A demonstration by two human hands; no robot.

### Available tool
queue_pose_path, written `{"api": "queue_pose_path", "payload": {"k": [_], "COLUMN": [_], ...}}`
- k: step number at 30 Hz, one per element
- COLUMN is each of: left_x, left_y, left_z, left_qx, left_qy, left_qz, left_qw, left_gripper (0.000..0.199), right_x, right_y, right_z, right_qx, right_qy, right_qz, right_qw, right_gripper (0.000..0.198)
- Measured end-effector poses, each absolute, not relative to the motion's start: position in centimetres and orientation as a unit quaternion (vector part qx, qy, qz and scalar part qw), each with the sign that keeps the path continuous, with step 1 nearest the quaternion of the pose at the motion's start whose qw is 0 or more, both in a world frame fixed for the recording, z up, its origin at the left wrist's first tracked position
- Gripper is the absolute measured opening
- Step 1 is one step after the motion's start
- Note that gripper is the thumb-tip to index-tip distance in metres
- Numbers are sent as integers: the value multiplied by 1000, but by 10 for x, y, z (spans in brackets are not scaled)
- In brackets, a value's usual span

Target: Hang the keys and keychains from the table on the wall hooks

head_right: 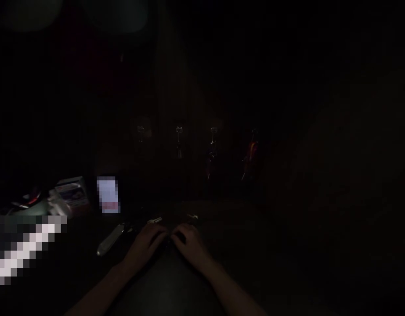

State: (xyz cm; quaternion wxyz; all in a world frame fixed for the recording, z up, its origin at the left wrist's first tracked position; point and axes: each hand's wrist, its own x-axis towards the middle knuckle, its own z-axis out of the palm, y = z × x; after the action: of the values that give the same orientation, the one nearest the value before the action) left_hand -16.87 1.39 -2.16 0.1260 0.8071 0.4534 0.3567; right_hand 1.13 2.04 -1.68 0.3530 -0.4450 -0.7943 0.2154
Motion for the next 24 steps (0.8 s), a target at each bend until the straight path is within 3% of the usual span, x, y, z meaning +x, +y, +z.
{"api": "queue_pose_path", "payload": {"k": [13, 24], "left_x": [-175, -173], "left_y": [18, 17], "left_z": [-25, -20], "left_qx": [838, 860], "left_qy": [430, 399], "left_qz": [332, 315], "left_qw": [47, 52], "left_gripper": [31, 23], "right_x": [21, 19], "right_y": [31, 23], "right_z": [-17, -8], "right_qx": [-490, -466], "right_qy": [-672, -673], "right_qz": [318, 374], "right_qw": [455, 437], "right_gripper": [20, 20]}}
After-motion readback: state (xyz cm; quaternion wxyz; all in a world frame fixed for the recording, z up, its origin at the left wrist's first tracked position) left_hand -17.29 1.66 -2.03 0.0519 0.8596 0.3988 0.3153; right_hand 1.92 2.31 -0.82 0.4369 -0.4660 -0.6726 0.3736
